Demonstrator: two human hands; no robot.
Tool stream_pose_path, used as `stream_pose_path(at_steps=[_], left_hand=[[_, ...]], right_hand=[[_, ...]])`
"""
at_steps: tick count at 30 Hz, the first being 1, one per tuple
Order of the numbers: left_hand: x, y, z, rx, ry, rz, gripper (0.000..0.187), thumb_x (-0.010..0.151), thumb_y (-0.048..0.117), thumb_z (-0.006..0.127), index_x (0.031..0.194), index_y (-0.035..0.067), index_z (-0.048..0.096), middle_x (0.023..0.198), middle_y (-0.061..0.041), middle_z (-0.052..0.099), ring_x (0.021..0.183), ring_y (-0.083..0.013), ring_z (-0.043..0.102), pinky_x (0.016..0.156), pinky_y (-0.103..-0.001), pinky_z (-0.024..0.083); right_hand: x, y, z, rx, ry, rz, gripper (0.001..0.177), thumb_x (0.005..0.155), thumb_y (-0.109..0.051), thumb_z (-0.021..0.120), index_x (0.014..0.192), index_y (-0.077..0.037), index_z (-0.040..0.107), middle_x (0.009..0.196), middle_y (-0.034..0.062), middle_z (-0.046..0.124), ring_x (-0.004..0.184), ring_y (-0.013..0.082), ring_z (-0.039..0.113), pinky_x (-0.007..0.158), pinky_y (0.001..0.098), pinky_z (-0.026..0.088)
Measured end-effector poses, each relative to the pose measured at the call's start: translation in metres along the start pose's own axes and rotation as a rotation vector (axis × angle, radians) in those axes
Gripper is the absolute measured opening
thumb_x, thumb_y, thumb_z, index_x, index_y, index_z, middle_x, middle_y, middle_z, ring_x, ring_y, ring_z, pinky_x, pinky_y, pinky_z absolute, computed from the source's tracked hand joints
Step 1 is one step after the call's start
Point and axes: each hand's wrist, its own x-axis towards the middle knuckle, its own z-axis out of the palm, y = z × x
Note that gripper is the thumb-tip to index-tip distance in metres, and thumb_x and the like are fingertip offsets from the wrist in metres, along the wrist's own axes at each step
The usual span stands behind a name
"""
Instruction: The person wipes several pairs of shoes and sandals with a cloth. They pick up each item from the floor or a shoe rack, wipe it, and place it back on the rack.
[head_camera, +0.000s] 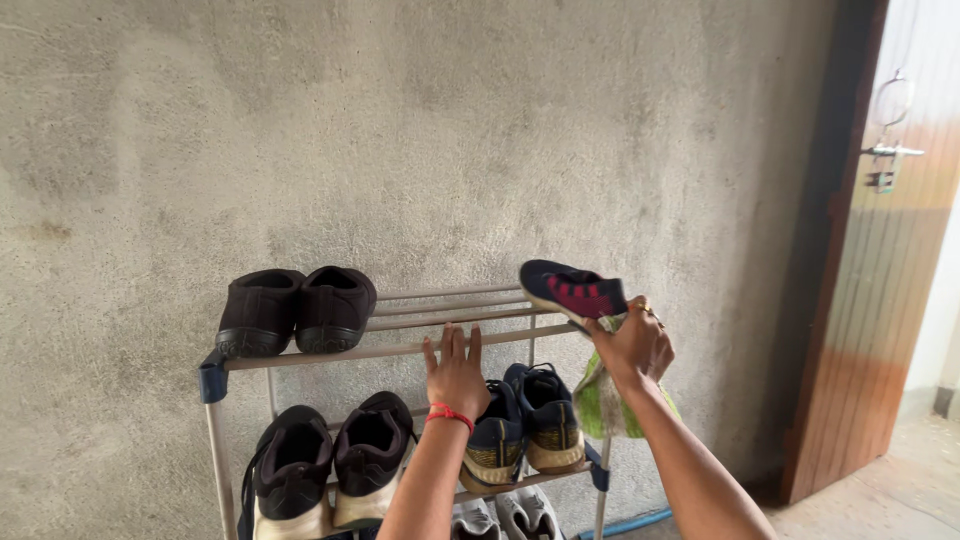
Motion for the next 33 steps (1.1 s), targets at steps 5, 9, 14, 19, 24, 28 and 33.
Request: stream_pose_path(at_steps=[5,9,14,19,24,28,33], left_hand=[[-0.001,0.004,0.014,0.111,0.12,-0.015,0.072,0.096,0.015,0.049,0.161,0.011,0.017,0.161,-0.014,0.026,0.155,-0.031,0.014,0.125,-0.055,0.007],[0.0,0.015,0.015,0.232,0.032,-0.043,0.076,0.096,0.019,0.048,0.162,0.01,0.012,0.163,-0.019,0.022,0.153,-0.0355,0.011,0.122,-0.051,0.007],[0.002,0.012,0.014,0.239,0.025,-0.065,0.076,0.098,0.02,0.048,0.162,0.014,0.009,0.166,-0.017,0.017,0.155,-0.036,0.004,0.124,-0.052,0.004],[0.001,0.015,0.02,0.224,-0.006,-0.078,0.083,0.097,0.032,0.052,0.163,0.013,0.006,0.169,-0.017,0.007,0.156,-0.036,-0.001,0.124,-0.05,0.002],[-0.001,0.013,0.01,0.134,-0.021,-0.049,0.088,0.096,0.038,0.056,0.164,0.014,0.005,0.171,-0.016,0.002,0.157,-0.0331,-0.004,0.125,-0.049,0.001],[-0.013,0.009,-0.007,0.1,-0.023,-0.032,0.09,0.093,0.038,0.06,0.162,0.022,0.003,0.169,-0.012,-0.001,0.155,-0.0306,-0.004,0.123,-0.054,-0.001],[-0.062,0.02,0.017,-0.144,0.193,0.003,0.093,0.088,0.035,0.069,0.162,0.022,0.015,0.168,-0.013,0.009,0.156,-0.0295,0.006,0.124,-0.056,0.002]], right_hand=[[0.009,-0.006,0.026,-0.049,0.057,0.002,0.071,0.066,-0.054,0.09,0.111,-0.005,0.066,0.08,0.0074,0.072,0.063,0.0179,0.063,0.061,0.0357,0.053],[0.017,-0.023,0.022,-0.161,-0.056,0.111,0.072,0.068,-0.057,0.089,0.113,-0.007,0.066,0.083,0.0086,0.074,0.07,0.0207,0.067,0.067,0.0372,0.054],[0.016,-0.045,0.04,-0.22,-0.006,0.048,0.087,0.068,-0.062,0.088,0.124,-0.002,0.062,0.088,0.0141,0.075,0.078,0.0258,0.074,0.067,0.0384,0.058],[0.026,-0.031,0.065,-0.233,-0.012,-0.016,0.1,0.065,-0.06,0.09,0.135,0.001,0.055,0.096,0.0161,0.074,0.082,0.0282,0.073,0.065,0.0414,0.058],[0.019,0.001,0.055,-0.09,0.056,-0.117,0.096,0.062,-0.057,0.095,0.135,-0.01,0.056,0.108,0.0151,0.073,0.096,0.0306,0.069,0.075,0.0444,0.052],[-0.025,0.029,0.02,0.001,-0.015,0.012,0.1,0.069,-0.051,0.09,0.15,-0.015,0.044,0.118,0.0125,0.07,0.086,0.0327,0.07,0.071,0.0443,0.055],[-0.122,0.083,-0.002,-0.027,-0.042,-0.057,0.08,0.074,-0.035,0.087,0.145,-0.022,0.052,0.108,0.012,0.071,0.085,0.0254,0.068,0.07,0.0393,0.053]])
